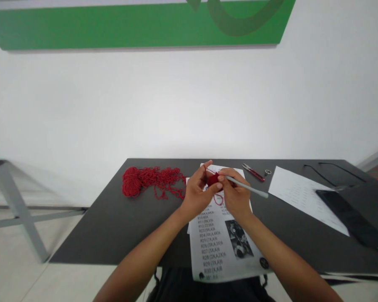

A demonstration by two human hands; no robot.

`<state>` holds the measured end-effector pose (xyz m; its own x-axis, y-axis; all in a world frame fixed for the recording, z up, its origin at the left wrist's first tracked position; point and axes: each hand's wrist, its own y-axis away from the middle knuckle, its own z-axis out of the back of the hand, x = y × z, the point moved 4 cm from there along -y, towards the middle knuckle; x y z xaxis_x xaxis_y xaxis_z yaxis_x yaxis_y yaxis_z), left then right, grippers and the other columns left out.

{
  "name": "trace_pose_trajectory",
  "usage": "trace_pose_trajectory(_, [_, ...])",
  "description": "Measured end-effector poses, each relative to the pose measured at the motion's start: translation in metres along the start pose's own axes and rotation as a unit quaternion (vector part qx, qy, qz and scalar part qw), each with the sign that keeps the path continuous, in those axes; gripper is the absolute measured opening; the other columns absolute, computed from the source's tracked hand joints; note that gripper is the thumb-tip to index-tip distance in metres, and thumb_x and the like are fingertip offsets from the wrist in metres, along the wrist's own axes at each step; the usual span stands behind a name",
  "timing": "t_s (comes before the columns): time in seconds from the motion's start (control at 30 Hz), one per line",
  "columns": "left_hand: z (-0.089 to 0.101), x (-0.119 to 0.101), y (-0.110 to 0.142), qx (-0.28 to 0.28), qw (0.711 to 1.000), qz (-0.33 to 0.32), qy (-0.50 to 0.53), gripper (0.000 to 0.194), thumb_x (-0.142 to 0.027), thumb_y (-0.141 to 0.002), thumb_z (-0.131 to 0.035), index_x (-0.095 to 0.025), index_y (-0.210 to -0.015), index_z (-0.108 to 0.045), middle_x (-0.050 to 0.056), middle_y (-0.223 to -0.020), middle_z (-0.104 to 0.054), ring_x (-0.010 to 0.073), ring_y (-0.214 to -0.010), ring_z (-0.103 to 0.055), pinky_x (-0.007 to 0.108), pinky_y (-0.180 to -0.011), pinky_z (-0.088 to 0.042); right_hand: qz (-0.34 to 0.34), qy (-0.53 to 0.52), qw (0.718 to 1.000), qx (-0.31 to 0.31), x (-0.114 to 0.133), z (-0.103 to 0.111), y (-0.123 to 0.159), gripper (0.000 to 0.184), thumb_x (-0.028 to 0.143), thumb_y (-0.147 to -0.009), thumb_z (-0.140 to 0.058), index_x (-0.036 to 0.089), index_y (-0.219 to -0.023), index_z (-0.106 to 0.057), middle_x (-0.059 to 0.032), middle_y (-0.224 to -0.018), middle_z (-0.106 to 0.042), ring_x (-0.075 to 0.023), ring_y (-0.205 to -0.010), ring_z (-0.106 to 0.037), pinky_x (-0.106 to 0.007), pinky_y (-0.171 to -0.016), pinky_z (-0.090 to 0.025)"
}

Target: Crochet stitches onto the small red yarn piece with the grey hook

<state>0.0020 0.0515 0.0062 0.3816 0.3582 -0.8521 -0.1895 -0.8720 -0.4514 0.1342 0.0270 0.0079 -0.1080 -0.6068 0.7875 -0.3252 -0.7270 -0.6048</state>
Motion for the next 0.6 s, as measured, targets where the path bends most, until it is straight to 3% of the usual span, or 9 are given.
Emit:
trace_pose_trajectory(0.13, [0.001,0.001,0.0,-0.038,0.999,0.003,0.005,0.044,-0.04,-0.083,-0.078,-0.02,-0.122,-0.072,-0.002,-0.071,-0.061,0.0106,-0.063,-0.052,0.024,-0.061,-0.045,-0.031,-0.043,0.999,-0.004,-0.009,-0.002,0.002,0.012,0.037,-0.086,-0.075,0.025,-0.089,-0.075,-0.0043,-0.091,-0.074,-0.0211,-0.084,-0.069,-0.034,-0.072,-0.058])
trace_pose_trajectory(0.33, [0.006,0.001,-0.002,-0.042,0.999,0.005,0.018,0.05,-0.041,-0.079,-0.082,-0.019,-0.123,-0.071,0.0,-0.075,-0.065,0.0125,-0.068,-0.057,0.024,-0.064,-0.047,-0.098,-0.126,0.987,-0.011,-0.021,-0.007,0.007,0.017,0.04,-0.084,-0.077,0.025,-0.091,-0.074,-0.0023,-0.085,-0.073,-0.0173,-0.072,-0.066,-0.03,-0.063,-0.054])
trace_pose_trajectory(0.6, [0.006,-0.003,-0.004,-0.008,1.0,0.014,-0.014,0.05,-0.039,-0.078,-0.083,-0.015,-0.119,-0.071,0.0,-0.074,-0.065,0.0109,-0.066,-0.058,0.021,-0.062,-0.047,-0.026,-0.055,0.998,0.02,-0.008,0.0,0.001,0.025,0.046,-0.094,-0.063,0.024,-0.09,-0.073,-0.0039,-0.089,-0.073,-0.0204,-0.083,-0.067,-0.033,-0.075,-0.055])
